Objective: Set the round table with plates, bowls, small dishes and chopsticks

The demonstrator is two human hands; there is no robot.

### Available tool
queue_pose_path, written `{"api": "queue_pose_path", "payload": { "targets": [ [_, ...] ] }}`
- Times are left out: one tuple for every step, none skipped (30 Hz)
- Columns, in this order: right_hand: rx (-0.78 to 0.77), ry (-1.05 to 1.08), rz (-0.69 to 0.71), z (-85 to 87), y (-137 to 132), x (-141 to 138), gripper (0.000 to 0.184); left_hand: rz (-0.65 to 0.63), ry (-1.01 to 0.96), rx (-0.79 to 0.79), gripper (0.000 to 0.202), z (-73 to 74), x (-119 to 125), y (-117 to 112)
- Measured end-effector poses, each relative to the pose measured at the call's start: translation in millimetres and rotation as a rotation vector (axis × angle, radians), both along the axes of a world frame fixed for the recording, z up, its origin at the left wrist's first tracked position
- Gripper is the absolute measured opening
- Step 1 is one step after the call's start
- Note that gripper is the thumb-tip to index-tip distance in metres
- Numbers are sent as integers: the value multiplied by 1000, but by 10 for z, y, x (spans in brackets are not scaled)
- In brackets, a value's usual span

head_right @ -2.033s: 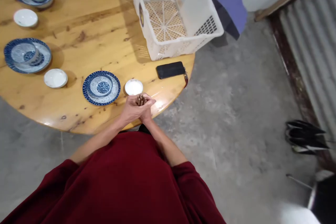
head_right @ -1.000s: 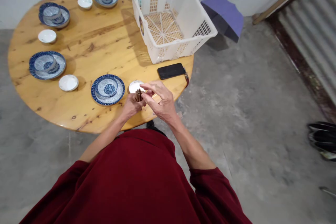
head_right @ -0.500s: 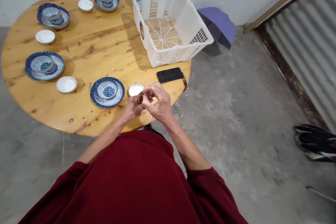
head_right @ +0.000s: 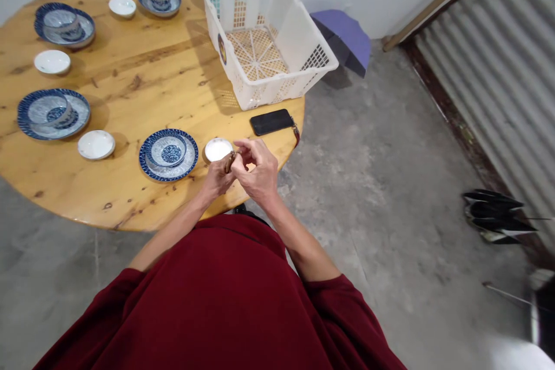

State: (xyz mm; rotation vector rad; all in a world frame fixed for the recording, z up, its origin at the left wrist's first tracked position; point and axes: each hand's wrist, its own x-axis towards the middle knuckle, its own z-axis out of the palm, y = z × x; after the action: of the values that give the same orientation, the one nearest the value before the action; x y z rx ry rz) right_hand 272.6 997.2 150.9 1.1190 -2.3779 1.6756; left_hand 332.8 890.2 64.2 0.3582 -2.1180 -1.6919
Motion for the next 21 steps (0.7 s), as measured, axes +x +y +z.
{"api": "queue_pose_path", "payload": {
  "targets": [
    [4,19,9,11,6,-15,19,0,7,4,35,2,-9,-8],
    [8,42,17,24,16,-31,18,-1,13,12,36,11,-15,-15],
    [13,65,25,38,27,-49,18,-4,18,28,37,23,-18,-19],
    [16,85,32,53,39,-67,18,-7,18,52,38,38,-17,-17],
    [19,97,44,68,50,-87,18,-14,15,85,39,53,-14,-11],
    [22,101,62,83,59,-107,18,-22,7,128,39,69,-9,1],
    [25,97,83,99,64,-128,18,-29,-1,175,39,84,-4,18],
    [28,89,105,115,65,-148,18,-31,-9,223,40,99,1,38],
    [33,77,126,132,62,-167,18,-28,-12,266,43,115,5,58],
    [41,63,146,150,55,-186,19,-22,-8,303,46,132,9,77],
    [49,49,163,167,44,-205,20,-14,5,333,50,152,12,91],
    [57,32,180,183,31,-228,20,-4,22,355,53,175,16,98],
    [62,13,194,197,17,-256,21,9,38,368,56,201,19,94],
    [60,-10,204,210,3,-293,21,33,48,369,57,230,24,78],
    [51,-36,209,219,-12,-343,22,69,54,359,58,260,32,48],
    [36,-67,208,226,-28,-407,22,114,55,340,59,291,45,5],
    [14,-101,203,228,-45,-489,22,163,52,314,59,321,65,-51],
    [-13,-138,194,225,-64,-587,22,210,47,283,58,349,96,-117],
    [-44,-176,185,216,-88,-699,23,254,35,245,58,374,139,-187],
    [-76,-215,178,199,-119,-821,25,294,12,197,56,395,194,-258],
    [-103,-254,177,171,-158,-948,26,333,-26,135,55,410,261,-324]
  ]
}}
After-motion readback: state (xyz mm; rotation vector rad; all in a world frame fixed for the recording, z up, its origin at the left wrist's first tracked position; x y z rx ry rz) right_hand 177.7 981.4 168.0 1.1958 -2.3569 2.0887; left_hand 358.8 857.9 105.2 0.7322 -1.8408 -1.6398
